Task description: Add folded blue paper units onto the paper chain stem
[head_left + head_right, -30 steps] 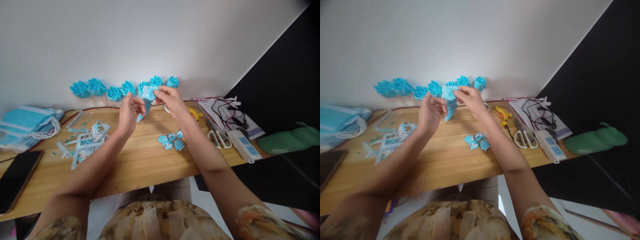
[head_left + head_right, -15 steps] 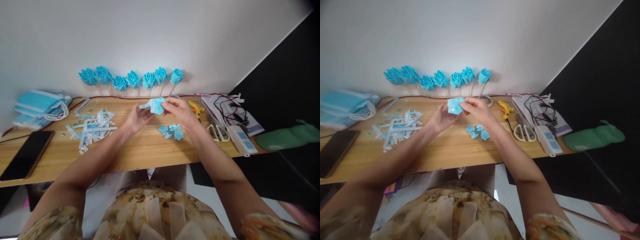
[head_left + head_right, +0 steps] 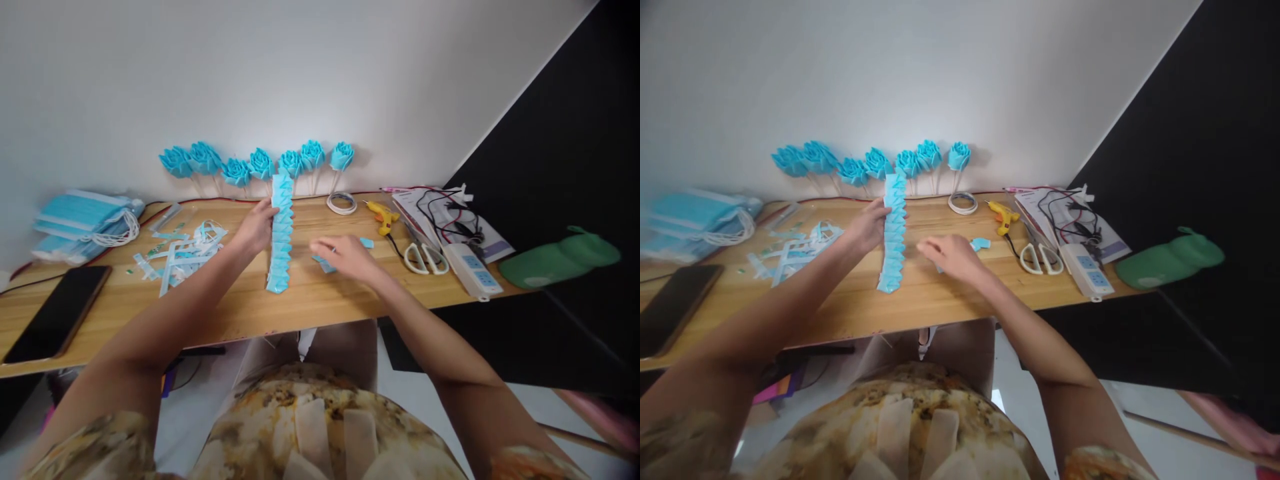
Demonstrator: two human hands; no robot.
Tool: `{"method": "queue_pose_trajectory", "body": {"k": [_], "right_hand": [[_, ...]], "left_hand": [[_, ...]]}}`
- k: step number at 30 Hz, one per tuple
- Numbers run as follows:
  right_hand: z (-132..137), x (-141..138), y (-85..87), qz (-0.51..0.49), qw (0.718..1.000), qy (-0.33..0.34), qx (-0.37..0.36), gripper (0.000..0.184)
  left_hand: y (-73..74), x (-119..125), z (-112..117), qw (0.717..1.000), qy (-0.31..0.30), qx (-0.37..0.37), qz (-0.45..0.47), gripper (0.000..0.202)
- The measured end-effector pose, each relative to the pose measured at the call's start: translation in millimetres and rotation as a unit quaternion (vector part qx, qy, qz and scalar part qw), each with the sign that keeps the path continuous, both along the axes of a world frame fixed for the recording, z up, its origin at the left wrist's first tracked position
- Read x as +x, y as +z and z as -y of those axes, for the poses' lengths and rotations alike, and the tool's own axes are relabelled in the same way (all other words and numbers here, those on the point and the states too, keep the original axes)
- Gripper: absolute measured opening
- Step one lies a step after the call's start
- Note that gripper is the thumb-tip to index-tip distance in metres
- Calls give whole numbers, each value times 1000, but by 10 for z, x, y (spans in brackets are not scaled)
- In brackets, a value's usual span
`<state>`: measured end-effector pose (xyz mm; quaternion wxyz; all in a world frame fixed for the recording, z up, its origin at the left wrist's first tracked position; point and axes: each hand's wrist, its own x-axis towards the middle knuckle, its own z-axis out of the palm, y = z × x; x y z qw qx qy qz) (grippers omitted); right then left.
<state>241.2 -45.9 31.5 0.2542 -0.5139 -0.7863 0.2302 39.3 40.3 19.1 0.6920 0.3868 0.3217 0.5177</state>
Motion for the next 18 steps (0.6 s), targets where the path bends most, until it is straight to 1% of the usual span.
{"method": "queue_pose_trajectory", "body": {"k": [2,4,5,7,8,10,13,16,18], "right_hand": [[-231,58,118,-44,998,-31,40,33],[-496,68,187,-108,990,-49,73,30],[-623,56,203,-140,986,-59,70,30],[-836,5,209,-217,974,-65,12,32],[-912,-27,205,-250,966,-58,-15,33],[-1002,-97,195,-298,953,-36,-45,32],[-1031,-194,186,-321,945,-13,-52,28],[-1040,-265,181,-329,943,-24,-43,25],[-1062,-293,183,-333,942,-31,-37,25]], "left_hand": [[23,6,54,999,-12,29,0,28],[50,21,112,999,-16,36,-5,32],[65,29,139,999,-15,37,-7,33],[90,40,188,999,-9,42,-10,35],[100,42,208,999,-8,47,-11,36],[109,39,242,998,-10,59,-16,38],[105,19,271,997,-13,75,-25,39],[102,-29,267,996,-27,85,-21,38],[103,-88,244,995,-51,81,-3,39]]}}
